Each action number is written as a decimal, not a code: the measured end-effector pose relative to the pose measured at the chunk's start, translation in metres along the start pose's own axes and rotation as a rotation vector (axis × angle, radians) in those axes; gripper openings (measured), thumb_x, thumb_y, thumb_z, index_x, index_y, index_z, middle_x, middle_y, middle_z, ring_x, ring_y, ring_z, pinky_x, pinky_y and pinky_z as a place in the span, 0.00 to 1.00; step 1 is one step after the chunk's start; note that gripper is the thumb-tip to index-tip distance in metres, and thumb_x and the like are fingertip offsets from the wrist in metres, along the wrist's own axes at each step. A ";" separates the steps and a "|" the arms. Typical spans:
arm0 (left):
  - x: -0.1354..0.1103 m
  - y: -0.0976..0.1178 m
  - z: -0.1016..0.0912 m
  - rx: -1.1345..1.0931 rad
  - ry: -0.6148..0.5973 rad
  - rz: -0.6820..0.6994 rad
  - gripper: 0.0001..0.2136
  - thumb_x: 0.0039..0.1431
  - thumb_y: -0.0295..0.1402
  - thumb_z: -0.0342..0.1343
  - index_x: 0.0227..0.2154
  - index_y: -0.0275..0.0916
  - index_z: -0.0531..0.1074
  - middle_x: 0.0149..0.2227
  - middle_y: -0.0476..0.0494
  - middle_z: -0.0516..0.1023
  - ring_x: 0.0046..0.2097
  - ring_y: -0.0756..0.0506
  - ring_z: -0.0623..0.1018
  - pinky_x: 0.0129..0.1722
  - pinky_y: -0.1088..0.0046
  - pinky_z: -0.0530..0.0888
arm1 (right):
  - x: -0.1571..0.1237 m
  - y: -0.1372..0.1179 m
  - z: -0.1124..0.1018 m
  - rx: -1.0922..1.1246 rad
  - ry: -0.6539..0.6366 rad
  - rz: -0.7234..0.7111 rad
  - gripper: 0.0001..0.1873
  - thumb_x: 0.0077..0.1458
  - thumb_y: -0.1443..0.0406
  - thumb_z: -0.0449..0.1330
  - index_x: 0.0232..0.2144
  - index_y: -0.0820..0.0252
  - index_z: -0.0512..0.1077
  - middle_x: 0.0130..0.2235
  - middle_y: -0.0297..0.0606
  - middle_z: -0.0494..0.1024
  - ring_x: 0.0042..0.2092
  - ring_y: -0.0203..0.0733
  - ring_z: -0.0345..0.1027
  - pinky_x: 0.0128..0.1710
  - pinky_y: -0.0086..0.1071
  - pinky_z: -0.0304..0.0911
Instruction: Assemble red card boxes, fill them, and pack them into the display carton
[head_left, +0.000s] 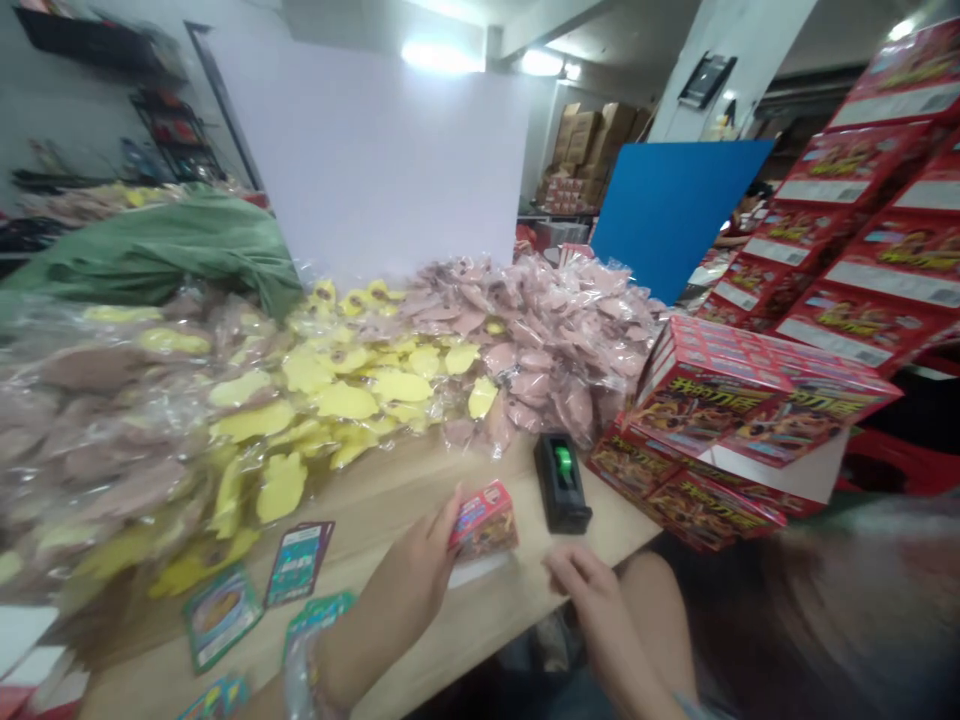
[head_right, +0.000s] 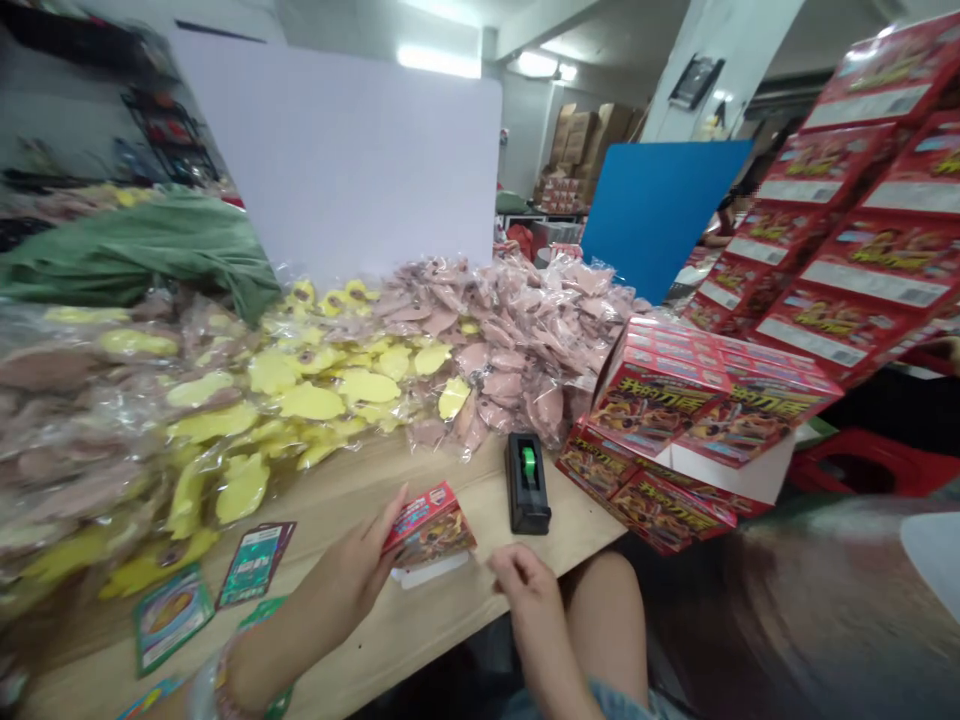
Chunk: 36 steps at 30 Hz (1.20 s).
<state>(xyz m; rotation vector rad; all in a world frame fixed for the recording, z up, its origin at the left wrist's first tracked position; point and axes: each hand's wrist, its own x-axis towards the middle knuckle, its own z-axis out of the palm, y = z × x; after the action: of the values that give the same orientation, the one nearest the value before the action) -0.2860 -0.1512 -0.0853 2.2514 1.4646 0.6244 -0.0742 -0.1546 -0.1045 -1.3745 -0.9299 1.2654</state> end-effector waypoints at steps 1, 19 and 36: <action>0.000 0.002 0.002 -0.003 0.009 0.002 0.26 0.59 0.25 0.40 0.60 0.37 0.43 0.51 0.33 0.67 0.49 0.42 0.71 0.46 0.61 0.70 | -0.008 -0.006 0.017 0.008 -0.049 0.010 0.15 0.41 0.56 0.63 0.14 0.60 0.68 0.17 0.31 0.65 0.24 0.35 0.58 0.25 0.29 0.55; -0.008 0.032 -0.009 -0.428 0.117 -0.017 0.20 0.55 0.22 0.46 0.51 0.42 0.63 0.45 0.46 0.73 0.45 0.47 0.73 0.45 0.72 0.68 | -0.012 0.002 0.048 0.059 -0.289 -0.104 0.17 0.49 0.54 0.57 0.20 0.60 0.66 0.20 0.28 0.61 0.26 0.34 0.53 0.29 0.28 0.49; -0.007 0.029 -0.007 -0.477 0.136 -0.024 0.20 0.57 0.22 0.46 0.51 0.45 0.61 0.48 0.48 0.71 0.48 0.48 0.71 0.47 0.74 0.66 | -0.013 0.007 0.046 0.137 -0.411 -0.121 0.13 0.53 0.57 0.55 0.23 0.59 0.67 0.28 0.32 0.69 0.35 0.38 0.59 0.39 0.30 0.54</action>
<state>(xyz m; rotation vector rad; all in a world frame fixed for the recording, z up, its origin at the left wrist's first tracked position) -0.2707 -0.1681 -0.0648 1.8485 1.2358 1.0150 -0.1223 -0.1604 -0.1065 -0.9524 -1.1618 1.5174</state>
